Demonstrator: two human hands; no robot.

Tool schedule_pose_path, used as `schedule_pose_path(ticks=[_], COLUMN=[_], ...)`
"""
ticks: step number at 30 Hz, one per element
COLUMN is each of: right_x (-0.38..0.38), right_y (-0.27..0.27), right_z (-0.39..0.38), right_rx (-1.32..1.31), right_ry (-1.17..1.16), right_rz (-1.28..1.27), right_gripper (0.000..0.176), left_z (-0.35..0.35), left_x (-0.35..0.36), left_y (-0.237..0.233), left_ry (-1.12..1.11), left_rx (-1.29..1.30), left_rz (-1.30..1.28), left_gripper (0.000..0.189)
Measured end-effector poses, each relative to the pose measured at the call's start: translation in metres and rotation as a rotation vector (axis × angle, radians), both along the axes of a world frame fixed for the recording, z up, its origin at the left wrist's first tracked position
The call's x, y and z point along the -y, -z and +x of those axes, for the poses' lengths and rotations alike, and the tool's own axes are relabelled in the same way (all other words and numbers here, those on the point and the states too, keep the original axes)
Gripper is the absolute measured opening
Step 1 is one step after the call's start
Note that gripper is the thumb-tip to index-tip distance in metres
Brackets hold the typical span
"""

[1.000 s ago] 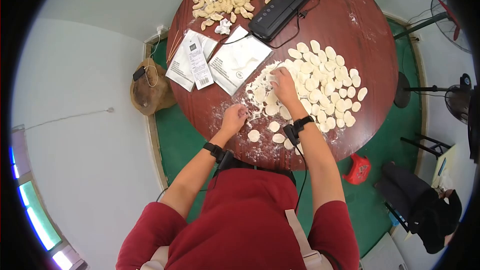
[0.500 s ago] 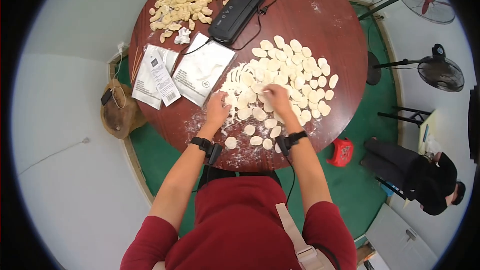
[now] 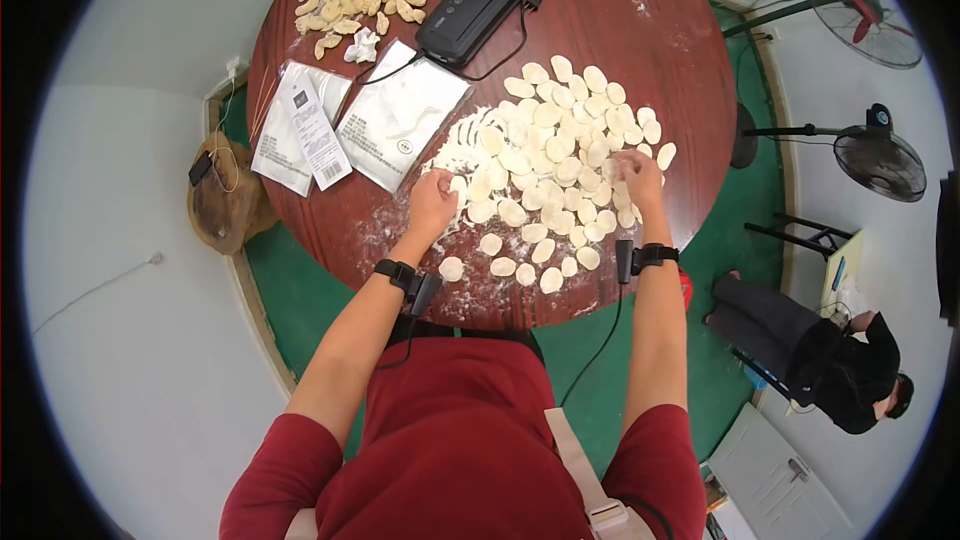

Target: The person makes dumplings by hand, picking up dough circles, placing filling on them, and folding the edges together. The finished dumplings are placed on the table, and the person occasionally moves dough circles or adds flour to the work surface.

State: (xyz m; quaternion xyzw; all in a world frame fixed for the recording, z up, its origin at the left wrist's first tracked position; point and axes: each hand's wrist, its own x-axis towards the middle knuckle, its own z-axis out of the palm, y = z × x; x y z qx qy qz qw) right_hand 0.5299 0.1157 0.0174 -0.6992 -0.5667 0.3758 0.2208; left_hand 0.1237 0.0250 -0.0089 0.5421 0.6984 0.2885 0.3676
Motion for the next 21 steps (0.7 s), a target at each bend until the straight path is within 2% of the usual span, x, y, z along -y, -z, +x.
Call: schedule_pose_path(ticks=[1,3,5,7,8,9,11,13,15,16,17,19,21], right_x=[0.003,0.011,0.02,0.033,0.038,0.041,0.045,0.045,0.043,0.044,0.045,0.045,0.046], right_y=[0.0,0.0,0.001,0.007,0.01,0.005,-0.004,-0.007,-0.006,-0.002,0.003,-0.008,-0.001], right_z=[-0.002,-0.002,0.008,0.013,0.013,0.011,0.007,-0.002,-0.018,-0.03,-0.04,-0.079,-0.109], right_rx=[-0.003,0.059,0.121,-0.038,0.153,0.155,0.021,0.01,0.092,-0.197,-0.201,-0.169,-0.123], right_ry=[-0.001,0.152,0.097,-0.089,0.085,0.075,-0.087,-0.108,0.043,-0.057,-0.055,0.115,-0.104], right_rz=[-0.005,0.038,0.047,-0.165,0.004,0.005,-0.189,-0.196,-0.087,-0.13,-0.132,0.003,0.001], right_gripper=[0.017,0.017,0.017,0.018,0.017,0.017,0.017,0.019,0.018,0.018,0.018,0.017,0.019], left_z=[-0.001,-0.003,-0.006,-0.01,-0.01,-0.009,-0.012,-0.012,-0.007,-0.005,-0.003,0.002,0.006], left_x=[0.001,0.005,0.005,0.005,0.005,0.005,0.006,0.005,0.003,0.004,0.006,0.008,0.007], left_y=[0.0,0.002,0.006,0.001,-0.002,-0.002,-0.004,-0.009,-0.011,-0.009,-0.007,0.004,0.012], left_ry=[0.005,0.004,-0.011,0.0,0.016,0.006,0.013,-0.001,-0.016,-0.034,-0.05,-0.059,-0.079], left_rx=[-0.001,0.0,0.03,0.018,0.008,0.01,0.055,0.094,0.135,0.189,0.242,0.295,0.341], left_rz=[0.014,0.021,0.005,0.003,0.002,0.002,-0.07,-0.132,-0.184,-0.201,-0.22,-0.234,-0.236], left_gripper=[0.029,0.026,0.021,0.02,0.019,0.019,0.021,0.022,0.023,0.025,0.027,0.026,0.025])
